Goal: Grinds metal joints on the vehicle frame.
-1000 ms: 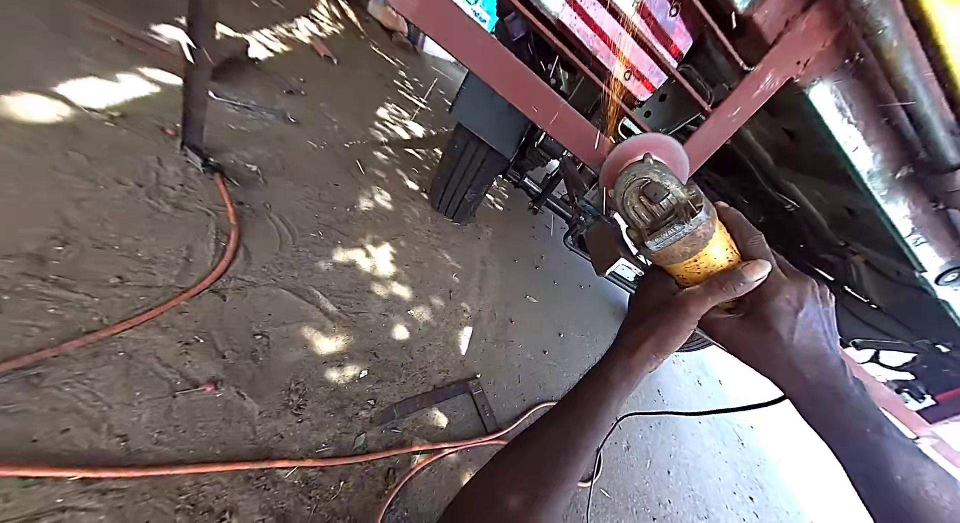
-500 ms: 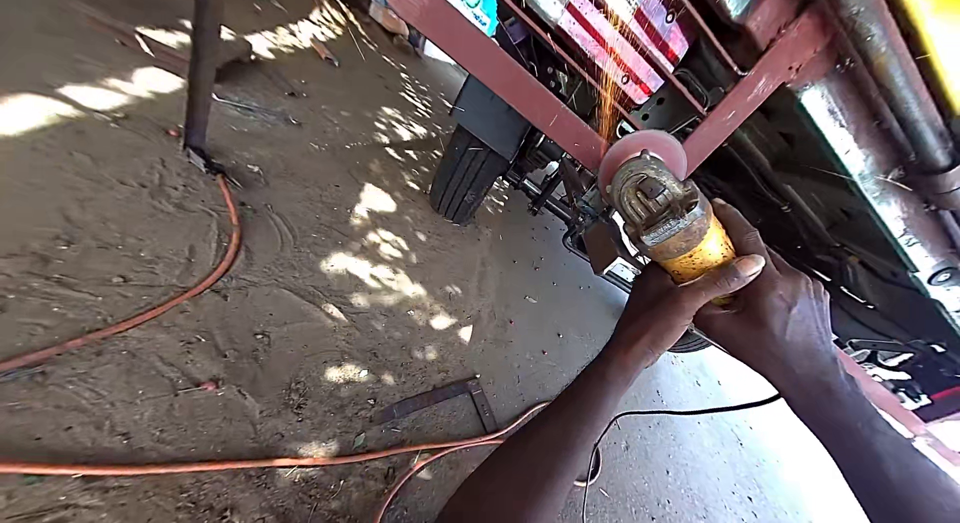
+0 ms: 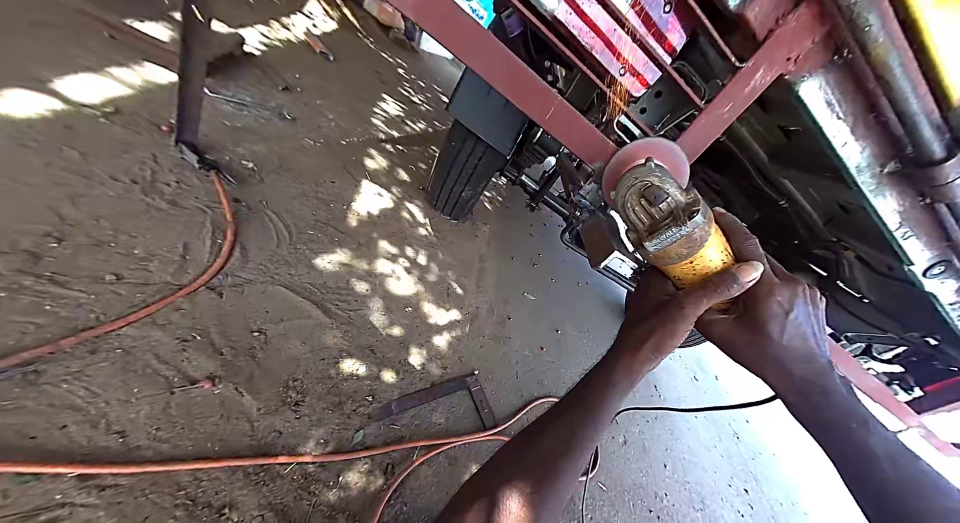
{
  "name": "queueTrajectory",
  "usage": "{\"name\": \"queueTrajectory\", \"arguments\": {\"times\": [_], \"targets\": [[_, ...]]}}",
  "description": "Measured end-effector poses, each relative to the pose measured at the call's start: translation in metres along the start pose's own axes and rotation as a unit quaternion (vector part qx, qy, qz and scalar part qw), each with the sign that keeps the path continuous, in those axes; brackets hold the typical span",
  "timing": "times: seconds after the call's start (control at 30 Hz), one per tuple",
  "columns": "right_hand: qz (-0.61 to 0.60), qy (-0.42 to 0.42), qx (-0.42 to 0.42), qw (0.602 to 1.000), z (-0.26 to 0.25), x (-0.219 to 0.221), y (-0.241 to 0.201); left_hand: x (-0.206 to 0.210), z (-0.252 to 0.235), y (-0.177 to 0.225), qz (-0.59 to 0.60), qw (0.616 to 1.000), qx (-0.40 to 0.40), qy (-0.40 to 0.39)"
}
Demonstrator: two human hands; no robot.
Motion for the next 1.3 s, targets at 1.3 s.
{"name": "queueTrajectory", "arguments": {"times": [1.3], "targets": [[-0.016, 0.013, 0.053, 0.998, 0.010, 0.011, -0.005, -0.009, 0.002, 0.001, -0.027, 0.999, -0.018, -0.034]]}}
Point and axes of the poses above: each hand's wrist, its own z-axis away from the middle knuckle, its own x-axis out of the palm, y = z × x, the point moved 2 cm from there along -z, towards the middle knuckle, and after that the axes turned 3 degrees about -x, right-handed, at the moved point
